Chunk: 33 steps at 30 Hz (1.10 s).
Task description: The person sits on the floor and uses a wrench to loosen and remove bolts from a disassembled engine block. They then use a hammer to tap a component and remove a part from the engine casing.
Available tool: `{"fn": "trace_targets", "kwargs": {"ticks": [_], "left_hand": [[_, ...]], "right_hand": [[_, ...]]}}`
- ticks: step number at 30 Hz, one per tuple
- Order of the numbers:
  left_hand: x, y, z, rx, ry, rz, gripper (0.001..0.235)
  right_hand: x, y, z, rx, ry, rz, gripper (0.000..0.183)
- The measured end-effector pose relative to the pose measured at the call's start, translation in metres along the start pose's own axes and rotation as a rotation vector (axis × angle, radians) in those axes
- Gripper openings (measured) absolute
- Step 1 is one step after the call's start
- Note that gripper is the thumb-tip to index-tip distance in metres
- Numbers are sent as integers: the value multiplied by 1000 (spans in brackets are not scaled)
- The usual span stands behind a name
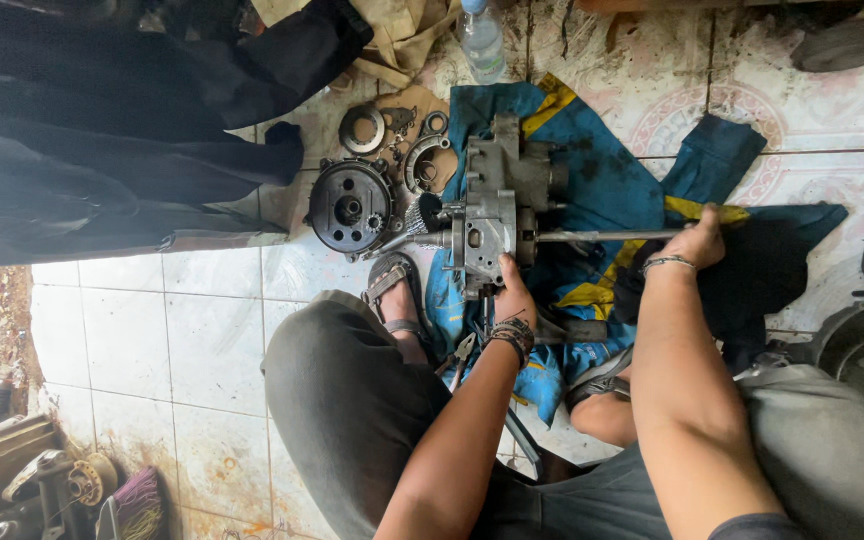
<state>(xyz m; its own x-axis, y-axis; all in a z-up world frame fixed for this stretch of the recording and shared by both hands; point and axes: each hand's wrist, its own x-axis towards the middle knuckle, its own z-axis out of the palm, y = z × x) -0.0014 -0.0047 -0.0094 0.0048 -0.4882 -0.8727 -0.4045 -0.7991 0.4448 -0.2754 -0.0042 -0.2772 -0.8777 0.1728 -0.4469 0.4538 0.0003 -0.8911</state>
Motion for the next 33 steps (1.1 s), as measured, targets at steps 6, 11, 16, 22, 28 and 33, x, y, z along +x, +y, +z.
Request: {"fn": "trace_targets", "kwargs": {"ticks": [6, 11, 16, 22, 28, 33], "left_hand": [[-22, 9, -4, -35, 4, -55, 123], [2, -4, 1, -13, 28, -49, 126], [5, -5, 0, -3, 45, -38, 126], [11, -8, -1, -21, 87, -25, 129], [37, -19, 0, -37, 130, -4, 132], [28, -19, 1, 5, 144, -21, 131]], "right_hand": [[20, 56, -10, -283, 23, -193, 21], [-7, 30, -18, -573, 117, 106, 44], [-118, -88, -28, -599, -56, 345, 48], [24, 32, -12, -868, -119, 561, 43], [65, 64, -47, -524, -290, 574, 29], [-64, -80, -14, 441, -800, 582, 57]]}}
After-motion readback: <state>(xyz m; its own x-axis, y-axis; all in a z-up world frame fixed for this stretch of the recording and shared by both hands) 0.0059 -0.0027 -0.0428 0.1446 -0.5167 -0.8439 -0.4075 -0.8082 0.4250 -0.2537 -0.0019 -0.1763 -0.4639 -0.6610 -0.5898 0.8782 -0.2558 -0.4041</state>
